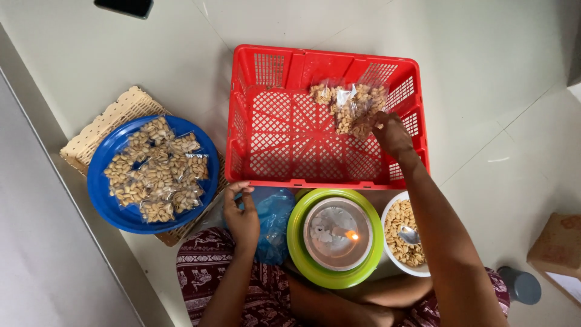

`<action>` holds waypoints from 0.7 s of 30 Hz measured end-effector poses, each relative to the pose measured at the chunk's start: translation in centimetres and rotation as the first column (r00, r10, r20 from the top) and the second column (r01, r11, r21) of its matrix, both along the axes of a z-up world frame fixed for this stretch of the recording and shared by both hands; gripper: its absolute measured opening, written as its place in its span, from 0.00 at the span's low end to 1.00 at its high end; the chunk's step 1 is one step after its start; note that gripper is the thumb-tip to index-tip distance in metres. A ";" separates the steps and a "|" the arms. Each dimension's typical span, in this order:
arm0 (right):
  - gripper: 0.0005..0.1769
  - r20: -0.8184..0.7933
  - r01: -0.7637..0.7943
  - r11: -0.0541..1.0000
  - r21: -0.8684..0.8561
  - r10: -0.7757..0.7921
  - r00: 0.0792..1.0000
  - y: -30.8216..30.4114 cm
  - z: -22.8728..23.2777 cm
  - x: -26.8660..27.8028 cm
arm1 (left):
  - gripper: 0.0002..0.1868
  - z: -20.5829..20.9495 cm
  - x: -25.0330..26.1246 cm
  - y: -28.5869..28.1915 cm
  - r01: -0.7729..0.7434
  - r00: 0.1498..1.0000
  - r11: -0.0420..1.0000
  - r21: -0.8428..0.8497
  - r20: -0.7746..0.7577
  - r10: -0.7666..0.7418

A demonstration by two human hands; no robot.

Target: Sealing small plastic bags containing snacks by melting the edges over a candle flame and placing them in a basket.

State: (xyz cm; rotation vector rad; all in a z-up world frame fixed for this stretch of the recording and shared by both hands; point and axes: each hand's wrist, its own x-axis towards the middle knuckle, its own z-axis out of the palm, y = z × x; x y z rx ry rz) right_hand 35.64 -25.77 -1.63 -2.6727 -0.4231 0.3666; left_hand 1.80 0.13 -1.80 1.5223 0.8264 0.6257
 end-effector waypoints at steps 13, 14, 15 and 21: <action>0.03 0.031 0.104 0.684 0.722 -0.181 0.983 -8.5 12.5 -19.5 | 0.13 1.3 -1.5 -1.1 -0.005 0.998 0.992 0.124 0.060 -0.002; 0.02 0.024 0.115 0.658 0.745 -0.198 0.980 -9.2 13.4 -21.0 | 0.13 1.7 -2.0 -1.4 -0.014 0.996 0.987 0.160 0.086 0.000; 0.02 0.019 0.123 0.630 0.767 -0.214 0.977 -9.9 14.2 -22.4 | 0.13 2.1 -2.2 -1.7 -0.024 0.993 0.980 0.196 0.115 0.002; 0.02 0.084 0.081 0.659 0.747 -0.215 0.973 -13.0 14.8 -30.4 | 0.14 4.0 -5.3 -5.9 -0.044 0.956 0.939 0.340 0.287 -0.060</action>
